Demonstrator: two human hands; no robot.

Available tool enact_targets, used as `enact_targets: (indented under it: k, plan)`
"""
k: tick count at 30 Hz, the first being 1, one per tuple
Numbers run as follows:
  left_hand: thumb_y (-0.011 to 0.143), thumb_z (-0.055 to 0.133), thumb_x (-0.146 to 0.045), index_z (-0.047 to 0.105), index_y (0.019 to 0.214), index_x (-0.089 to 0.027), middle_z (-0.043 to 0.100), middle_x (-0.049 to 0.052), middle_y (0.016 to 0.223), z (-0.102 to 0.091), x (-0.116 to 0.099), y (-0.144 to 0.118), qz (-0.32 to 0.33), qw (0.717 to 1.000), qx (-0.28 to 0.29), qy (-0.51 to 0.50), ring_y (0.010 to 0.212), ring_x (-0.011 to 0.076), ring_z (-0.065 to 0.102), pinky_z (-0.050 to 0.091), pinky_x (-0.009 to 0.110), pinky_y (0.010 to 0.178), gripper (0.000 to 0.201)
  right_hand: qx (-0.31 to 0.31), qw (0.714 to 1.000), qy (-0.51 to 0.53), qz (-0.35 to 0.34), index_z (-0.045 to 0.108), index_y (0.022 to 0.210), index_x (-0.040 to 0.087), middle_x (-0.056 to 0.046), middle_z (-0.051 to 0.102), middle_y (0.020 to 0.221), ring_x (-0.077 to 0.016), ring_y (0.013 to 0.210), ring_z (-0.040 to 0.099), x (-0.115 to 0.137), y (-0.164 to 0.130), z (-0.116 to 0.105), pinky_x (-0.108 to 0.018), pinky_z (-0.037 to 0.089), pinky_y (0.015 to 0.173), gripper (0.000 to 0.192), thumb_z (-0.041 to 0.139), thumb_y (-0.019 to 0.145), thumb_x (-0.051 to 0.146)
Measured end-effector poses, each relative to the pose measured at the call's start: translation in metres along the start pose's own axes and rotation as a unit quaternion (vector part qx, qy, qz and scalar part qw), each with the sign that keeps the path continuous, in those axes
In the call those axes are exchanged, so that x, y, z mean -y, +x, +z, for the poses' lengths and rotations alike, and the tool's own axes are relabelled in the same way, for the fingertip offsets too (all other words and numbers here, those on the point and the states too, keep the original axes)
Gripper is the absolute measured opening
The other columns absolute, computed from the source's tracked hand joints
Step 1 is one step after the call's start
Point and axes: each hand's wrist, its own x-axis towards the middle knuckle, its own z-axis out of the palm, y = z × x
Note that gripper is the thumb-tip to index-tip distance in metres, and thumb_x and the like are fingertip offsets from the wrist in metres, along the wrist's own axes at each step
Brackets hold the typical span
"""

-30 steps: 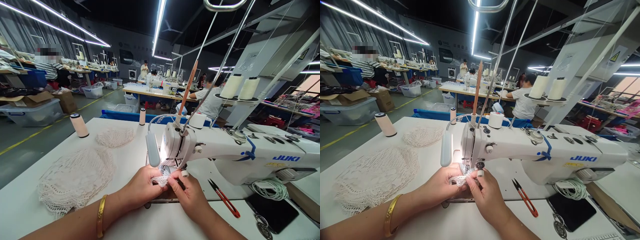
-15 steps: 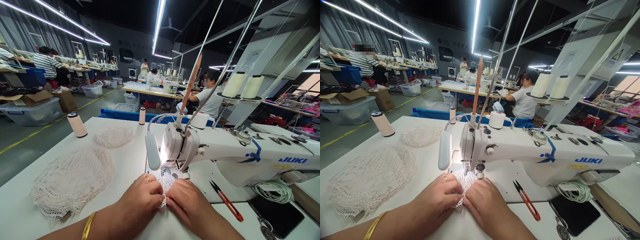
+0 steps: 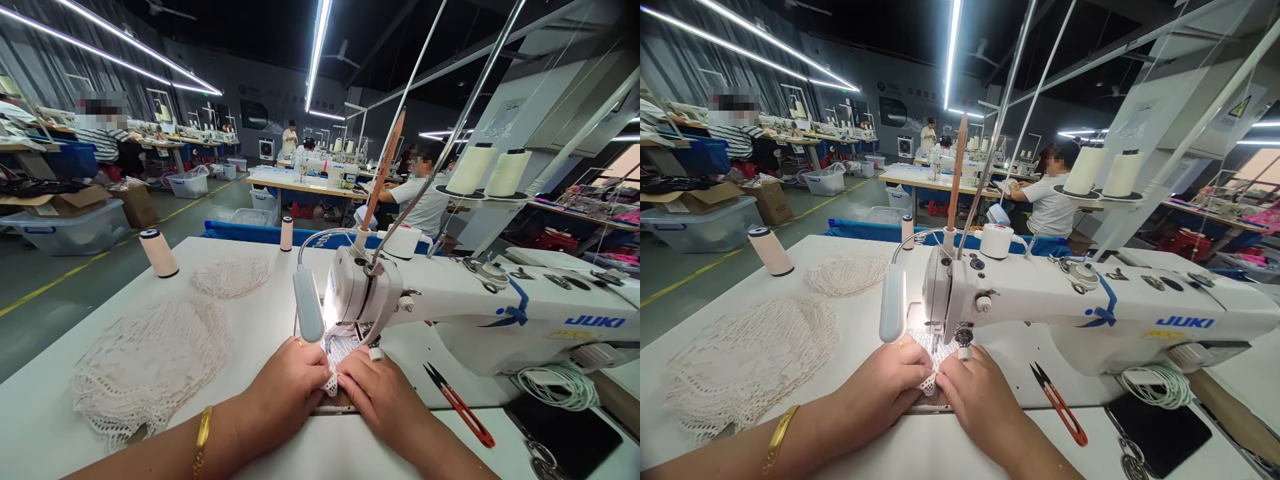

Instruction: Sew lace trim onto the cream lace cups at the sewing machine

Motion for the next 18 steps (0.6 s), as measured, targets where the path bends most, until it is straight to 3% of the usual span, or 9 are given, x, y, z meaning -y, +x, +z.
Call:
enact_targets:
  k: [3, 5, 8, 11, 13, 15, 18]
  plan:
    - [0.087, 0.056, -0.006, 0.07, 0.08, -0.02, 0.074, 0.004, 0.091, -0.005, 0.0, 0.007, -0.045, 0.997, 0.026, -0.057, 0.083, 0.02, 0.065, 0.048, 0.03, 0.071, 0.021, 0.002, 0.999, 0.014, 0.03, 0.061, 0.098, 0.025, -0.002, 0.069, 0.086, -0.0226, 0.078, 0.064, 0.0, 0.001, -0.001, -0.033, 0.046, 0.068, 0.022, 0.046, 0.113, 0.017]
    - [0.086, 0.056, -0.009, 0.07, 0.078, -0.021, 0.073, 0.003, 0.088, -0.01, -0.002, 0.013, -0.094, 0.989, 0.046, -0.109, 0.084, 0.0196, 0.065, 0.05, 0.029, 0.075, 0.02, 0.011, 0.998, 0.04, 0.046, 0.063, 0.109, 0.025, -0.002, 0.072, 0.094, -0.0232, 0.081, 0.066, 0.003, 0.001, -0.003, -0.033, 0.05, 0.069, 0.005, 0.058, 0.111, 0.025]
    - [0.09, 0.055, -0.02, 0.064, 0.069, -0.02, 0.069, 0.0, 0.083, -0.017, -0.003, 0.023, -0.183, 0.961, 0.072, -0.194, 0.082, 0.0187, 0.063, 0.05, 0.028, 0.077, 0.023, 0.012, 0.998, 0.054, 0.044, 0.059, 0.128, 0.026, -0.006, 0.076, 0.11, -0.028, 0.094, 0.07, 0.008, 0.002, -0.001, -0.037, 0.056, 0.076, 0.031, 0.076, 0.103, 0.035]
    - [0.1, 0.053, -0.037, 0.061, 0.066, -0.019, 0.066, 0.001, 0.083, -0.021, -0.002, 0.028, -0.239, 0.935, 0.093, -0.245, 0.081, 0.0187, 0.061, 0.048, 0.028, 0.074, 0.039, -0.025, 0.998, 0.034, 0.041, 0.059, 0.125, 0.025, -0.007, 0.077, 0.105, -0.0281, 0.092, 0.07, 0.011, 0.005, 0.005, -0.037, 0.054, 0.075, 0.016, 0.057, 0.11, 0.023]
    - [0.102, 0.052, -0.041, 0.062, 0.067, -0.018, 0.066, 0.001, 0.085, -0.023, -0.002, 0.03, -0.247, 0.932, 0.098, -0.248, 0.082, 0.0191, 0.061, 0.047, 0.028, 0.075, 0.043, -0.051, 0.997, 0.032, 0.05, 0.06, 0.119, 0.025, -0.005, 0.076, 0.097, -0.0253, 0.082, 0.068, 0.01, 0.008, 0.008, -0.035, 0.051, 0.069, 0.021, 0.044, 0.111, 0.016]
    - [0.104, 0.052, -0.041, 0.062, 0.068, -0.018, 0.067, 0.001, 0.084, -0.025, -0.002, 0.029, -0.235, 0.937, 0.099, -0.24, 0.083, 0.0194, 0.062, 0.047, 0.029, 0.076, 0.044, -0.065, 0.996, 0.042, 0.049, 0.061, 0.116, 0.026, -0.003, 0.076, 0.095, -0.0234, 0.077, 0.066, 0.008, 0.01, 0.009, -0.034, 0.049, 0.067, 0.024, 0.041, 0.11, 0.014]
    - [0.108, 0.051, -0.034, 0.065, 0.074, -0.019, 0.067, 0.001, 0.081, -0.027, -0.003, 0.021, -0.156, 0.959, 0.101, -0.215, 0.085, 0.0196, 0.065, 0.048, 0.03, 0.079, 0.04, -0.053, 0.996, 0.064, 0.017, 0.063, 0.11, 0.026, -0.002, 0.074, 0.092, -0.0227, 0.081, 0.065, 0.009, 0.007, 0.003, -0.033, 0.049, 0.071, 0.027, 0.043, 0.104, 0.009]
